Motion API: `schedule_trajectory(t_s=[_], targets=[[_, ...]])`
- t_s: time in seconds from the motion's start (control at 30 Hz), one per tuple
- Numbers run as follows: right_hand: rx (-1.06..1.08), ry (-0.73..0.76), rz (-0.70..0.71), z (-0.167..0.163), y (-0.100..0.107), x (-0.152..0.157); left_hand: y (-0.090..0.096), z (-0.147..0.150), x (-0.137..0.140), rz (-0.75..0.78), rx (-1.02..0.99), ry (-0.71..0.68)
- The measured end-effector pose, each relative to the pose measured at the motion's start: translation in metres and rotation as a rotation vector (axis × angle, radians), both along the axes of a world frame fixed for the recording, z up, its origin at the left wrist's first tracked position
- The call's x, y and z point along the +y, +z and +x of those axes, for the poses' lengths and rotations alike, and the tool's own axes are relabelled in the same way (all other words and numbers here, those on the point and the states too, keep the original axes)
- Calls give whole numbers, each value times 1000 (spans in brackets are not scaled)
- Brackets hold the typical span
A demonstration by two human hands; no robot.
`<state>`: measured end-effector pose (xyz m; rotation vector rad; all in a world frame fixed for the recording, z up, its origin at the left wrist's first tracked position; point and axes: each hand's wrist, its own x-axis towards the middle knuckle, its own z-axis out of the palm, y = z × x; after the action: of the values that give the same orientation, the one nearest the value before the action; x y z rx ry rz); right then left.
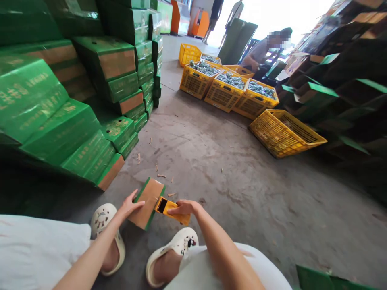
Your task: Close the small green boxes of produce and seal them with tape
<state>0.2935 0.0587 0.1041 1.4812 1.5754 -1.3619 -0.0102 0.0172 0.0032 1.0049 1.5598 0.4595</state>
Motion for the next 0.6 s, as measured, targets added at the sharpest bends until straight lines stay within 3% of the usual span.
schedule_trajectory(t_s=[0.13, 0.23, 0.47, 0.6], targets=[[41, -13, 2, -9, -4, 0, 12, 45, -35, 213, 608, -183], [23, -10, 40, -12, -2, -2, 14, 65, -57, 328, 822, -269], [17, -9, 131, -16, 15, -9, 29, 57, -46, 271, 711, -208], [-8, 49, 117, -8, 24, -6, 33, 67, -60, 225, 668, -199]])
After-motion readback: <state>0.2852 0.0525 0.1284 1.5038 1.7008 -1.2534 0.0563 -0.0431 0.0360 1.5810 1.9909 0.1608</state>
